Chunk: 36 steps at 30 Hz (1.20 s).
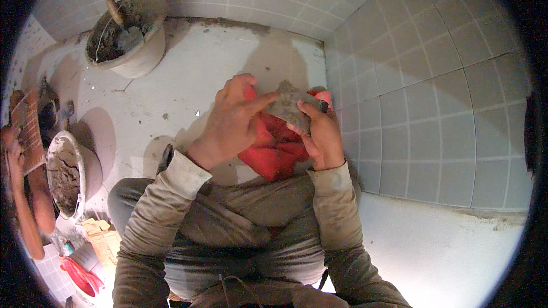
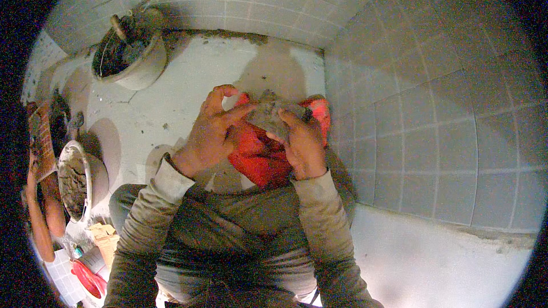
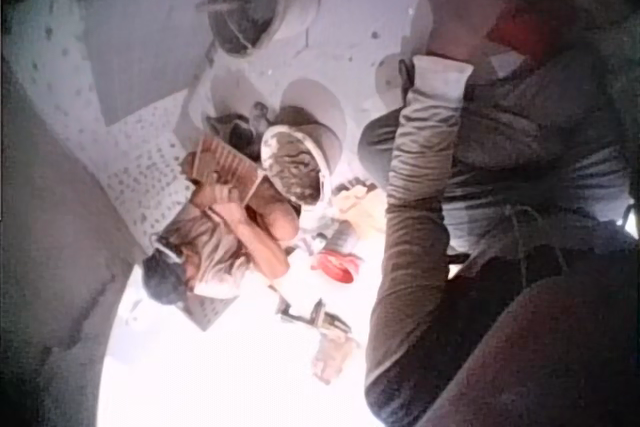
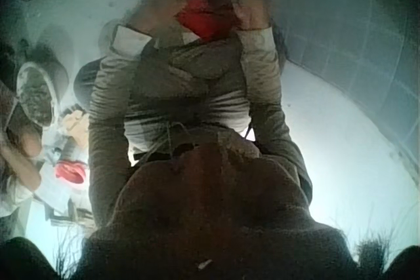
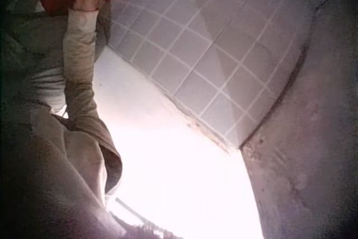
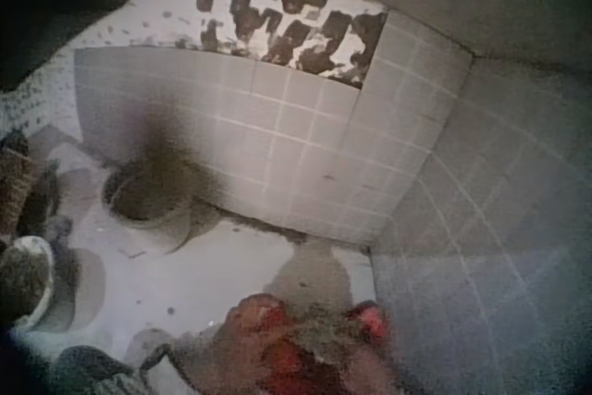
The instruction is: The person applies mortar to tiles and places them on a wall, pressing them into position and scraping away excess mortar.
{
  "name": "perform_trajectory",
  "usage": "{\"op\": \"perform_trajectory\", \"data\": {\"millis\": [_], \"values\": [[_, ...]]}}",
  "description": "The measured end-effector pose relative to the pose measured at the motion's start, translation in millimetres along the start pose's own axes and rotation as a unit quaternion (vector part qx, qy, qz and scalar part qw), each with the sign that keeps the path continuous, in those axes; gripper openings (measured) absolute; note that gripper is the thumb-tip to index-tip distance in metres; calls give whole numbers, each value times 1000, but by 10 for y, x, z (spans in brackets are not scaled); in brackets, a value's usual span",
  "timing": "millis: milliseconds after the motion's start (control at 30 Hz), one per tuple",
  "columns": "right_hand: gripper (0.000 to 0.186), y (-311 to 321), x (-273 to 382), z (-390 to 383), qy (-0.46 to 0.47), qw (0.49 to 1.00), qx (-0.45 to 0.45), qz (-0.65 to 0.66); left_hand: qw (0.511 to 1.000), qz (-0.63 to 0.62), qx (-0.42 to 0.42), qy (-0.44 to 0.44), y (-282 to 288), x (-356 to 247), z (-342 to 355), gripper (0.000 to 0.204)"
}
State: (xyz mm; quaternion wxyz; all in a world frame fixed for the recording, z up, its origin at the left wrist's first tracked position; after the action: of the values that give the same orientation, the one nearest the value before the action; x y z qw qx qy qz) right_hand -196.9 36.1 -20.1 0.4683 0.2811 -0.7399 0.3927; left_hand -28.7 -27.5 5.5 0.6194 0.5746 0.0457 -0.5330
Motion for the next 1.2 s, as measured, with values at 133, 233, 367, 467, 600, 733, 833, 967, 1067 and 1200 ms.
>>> {"op": "perform_trajectory", "data": {"millis": [133,233,367,467,600,733,833,967,1067,1200], "values": [[32,201,-190,21,-23,999,-13,26,1000,-9,19,-12,-123,-46,31,55],[42,176,-168,3,242,709,162,-642,999,-23,0,-27,-265,151,-10,54],[22,463,-686,381,156,977,60,-131,998,-67,14,17,-190,190,-14,47],[20,-64,-412,90,0,1000,0,30,997,-49,34,40,-75,252,-43,46],[21,737,-719,439,149,987,-17,-55,988,-147,26,38,-228,29,-43,52],[22,323,-384,208,69,982,-107,141,933,-320,33,163,105,242,5,61],[24,335,-190,130,18,988,-89,125,875,-432,21,218,203,154,12,47],[27,263,316,-391,61,993,-88,52,765,-597,16,242,380,-492,376,63],[28,386,211,-555,57,996,-34,60,739,-652,86,149,382,-1209,1007,55],[25,769,-556,-160,57,997,20,41,668,-724,161,57,75,-2229,2301,46]]}}
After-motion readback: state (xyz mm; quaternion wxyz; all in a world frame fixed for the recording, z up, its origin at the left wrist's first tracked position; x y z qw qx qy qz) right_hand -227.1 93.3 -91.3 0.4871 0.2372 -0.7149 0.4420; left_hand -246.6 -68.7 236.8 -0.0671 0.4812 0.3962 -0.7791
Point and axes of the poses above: each hand's wrist, its own z-axis towards the middle knuckle, its own y-axis out of the back of the hand, x = y × z, the point moved 5 cm from there along z, towards the middle knuckle, and after that the axes turned 10 degrees about y, right-handed, at the moved point
